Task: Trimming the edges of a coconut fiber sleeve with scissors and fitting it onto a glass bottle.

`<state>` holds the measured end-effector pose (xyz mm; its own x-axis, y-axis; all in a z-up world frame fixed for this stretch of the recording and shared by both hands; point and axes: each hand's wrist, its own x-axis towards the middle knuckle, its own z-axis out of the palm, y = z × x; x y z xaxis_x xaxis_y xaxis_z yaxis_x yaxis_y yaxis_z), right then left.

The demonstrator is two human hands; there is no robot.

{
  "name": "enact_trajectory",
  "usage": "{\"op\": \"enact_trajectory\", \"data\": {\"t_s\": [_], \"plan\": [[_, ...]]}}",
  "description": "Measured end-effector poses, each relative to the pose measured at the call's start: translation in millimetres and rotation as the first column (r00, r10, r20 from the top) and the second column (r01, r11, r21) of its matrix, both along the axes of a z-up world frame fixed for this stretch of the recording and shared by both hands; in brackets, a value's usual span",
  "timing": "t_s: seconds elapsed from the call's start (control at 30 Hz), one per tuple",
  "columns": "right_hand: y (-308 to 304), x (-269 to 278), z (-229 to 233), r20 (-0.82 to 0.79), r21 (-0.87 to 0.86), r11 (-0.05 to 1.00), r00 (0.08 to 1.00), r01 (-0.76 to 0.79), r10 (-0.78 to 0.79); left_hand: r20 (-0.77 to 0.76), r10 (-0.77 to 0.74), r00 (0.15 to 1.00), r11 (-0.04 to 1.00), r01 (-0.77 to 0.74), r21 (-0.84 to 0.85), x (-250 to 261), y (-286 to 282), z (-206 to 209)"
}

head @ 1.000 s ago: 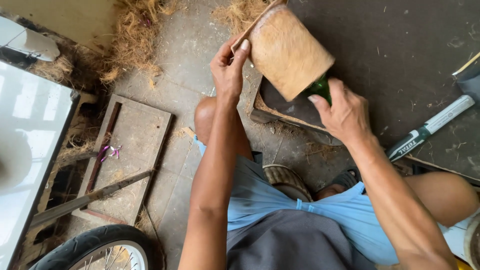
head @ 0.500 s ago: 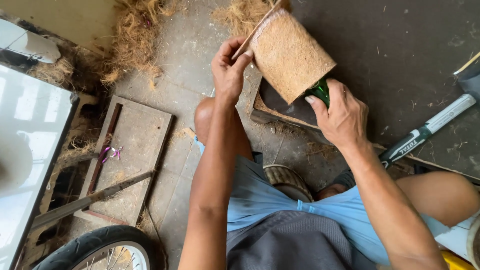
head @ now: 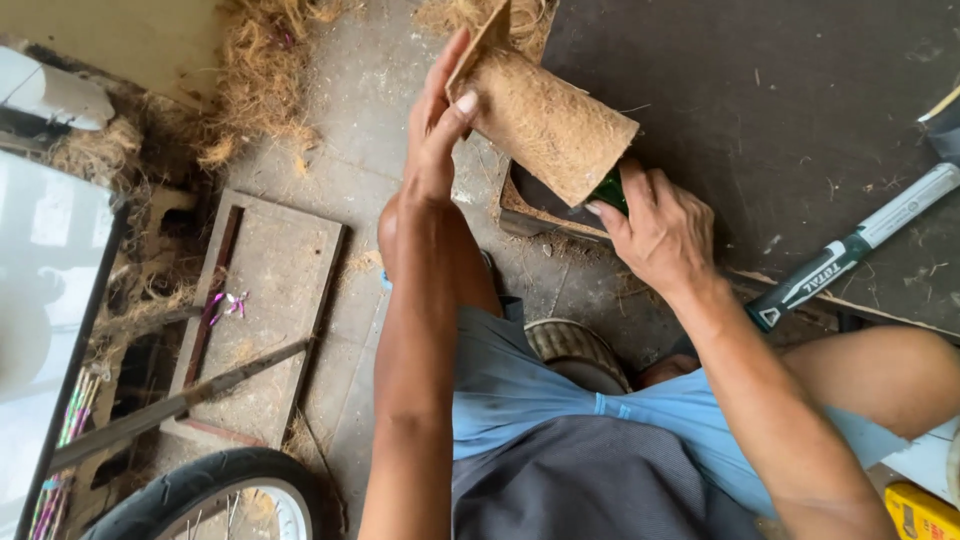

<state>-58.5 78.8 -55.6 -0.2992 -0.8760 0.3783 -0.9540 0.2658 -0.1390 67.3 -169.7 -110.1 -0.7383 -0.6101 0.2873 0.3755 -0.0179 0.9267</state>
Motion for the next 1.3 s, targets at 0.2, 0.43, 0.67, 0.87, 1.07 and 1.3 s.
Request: {"op": "enact_trajectory", "data": {"t_s": [0.2,0.43,0.67,0.87,1.07,1.3], "plan": [[3.1,4.0,5.3,0.037,-0.066,0.998,0.999,-0.02,0.023,0.148,0.223,0.963,0.975,-0.219,-0.042,-15.6,25.2,8.9],[6.2,6.2,6.1,0.104,-0.024,0.999,0.994,-0.023,0.025,-0.008,0.215,0.977,0.977,-0.214,0.018,-8.9,28.4,15.4],[12.0,7.3,-4.3,0.092,0.009,1.0,0.996,0.016,-0.016,-0.013,0.342,0.94,0.92,-0.337,-0.198,-12.5,23.7,-5.0],[13.8,5.7,-0.5,-0.021,0.061,0.996,0.998,0.059,-0.058,-0.096,0.293,0.951,0.951,-0.3,-0.076,10.6,9.3,16.7],[8.9,5.3,-2.1,0.004,-0.041,0.999,1.0,0.006,-0.006,0.057,0.235,0.97,0.968,-0.228,-0.102,16.0,18.4,26.5],[5.0,-1.3,-1.0,0.064,0.05,0.999,0.998,-0.017,0.013,-0.035,0.231,0.972,0.969,-0.233,-0.079,8.1,12.3,4.8]]}}
